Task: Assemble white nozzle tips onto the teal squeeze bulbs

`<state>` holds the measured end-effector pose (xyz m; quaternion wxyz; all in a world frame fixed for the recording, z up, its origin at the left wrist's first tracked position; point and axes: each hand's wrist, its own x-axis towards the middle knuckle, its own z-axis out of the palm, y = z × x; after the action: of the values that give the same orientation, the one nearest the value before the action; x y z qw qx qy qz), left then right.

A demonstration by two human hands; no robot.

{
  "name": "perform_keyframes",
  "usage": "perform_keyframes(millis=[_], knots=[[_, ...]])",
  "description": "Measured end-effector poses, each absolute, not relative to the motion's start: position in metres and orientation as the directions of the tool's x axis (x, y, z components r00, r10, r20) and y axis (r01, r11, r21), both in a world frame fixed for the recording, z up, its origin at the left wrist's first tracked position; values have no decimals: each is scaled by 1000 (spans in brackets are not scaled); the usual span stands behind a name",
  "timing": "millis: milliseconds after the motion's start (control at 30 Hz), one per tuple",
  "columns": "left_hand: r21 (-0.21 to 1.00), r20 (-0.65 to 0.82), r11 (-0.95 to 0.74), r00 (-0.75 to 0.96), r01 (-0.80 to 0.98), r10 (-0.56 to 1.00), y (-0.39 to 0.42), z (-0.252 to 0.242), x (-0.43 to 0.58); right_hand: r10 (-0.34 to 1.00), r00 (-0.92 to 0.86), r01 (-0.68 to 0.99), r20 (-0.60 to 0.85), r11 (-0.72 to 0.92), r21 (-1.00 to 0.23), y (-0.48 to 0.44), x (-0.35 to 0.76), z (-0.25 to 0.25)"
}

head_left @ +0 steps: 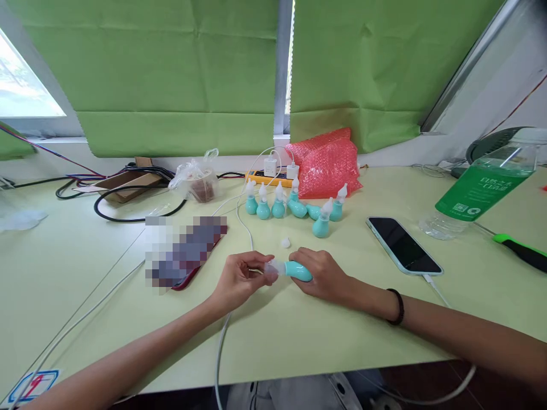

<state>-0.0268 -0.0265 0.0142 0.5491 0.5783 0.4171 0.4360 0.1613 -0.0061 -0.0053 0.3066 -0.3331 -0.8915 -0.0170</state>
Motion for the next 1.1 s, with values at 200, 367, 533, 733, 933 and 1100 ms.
perform_keyframes(millis=[200, 367, 533, 733, 933, 1100], knots=[[995, 65, -84, 292, 52, 954, -28, 14, -27, 776, -541, 505, 324, 608, -613, -11, 158, 7], [964, 126, -184, 277, 193, 953, -32, 16, -25, 826, -557, 464, 81, 391, -795, -11, 157, 13], [886, 225, -332, 326, 323, 918, -35, 16, -27, 783, -608, 473, -128, 228, -851, -6, 157, 19], [876, 273, -373, 324, 305, 906, -36, 15, -27, 688, -638, 463, -345, -14, -886, -1, 160, 25], [947, 245, -290, 276, 135, 929, -32, 14, -27, 532, -761, 311, -372, -205, -928, -3, 157, 24], [982, 76, -16, 318, -187, 945, -22, 23, -26, 710, -699, 176, -89, 50, -983, -8, 152, 29]])
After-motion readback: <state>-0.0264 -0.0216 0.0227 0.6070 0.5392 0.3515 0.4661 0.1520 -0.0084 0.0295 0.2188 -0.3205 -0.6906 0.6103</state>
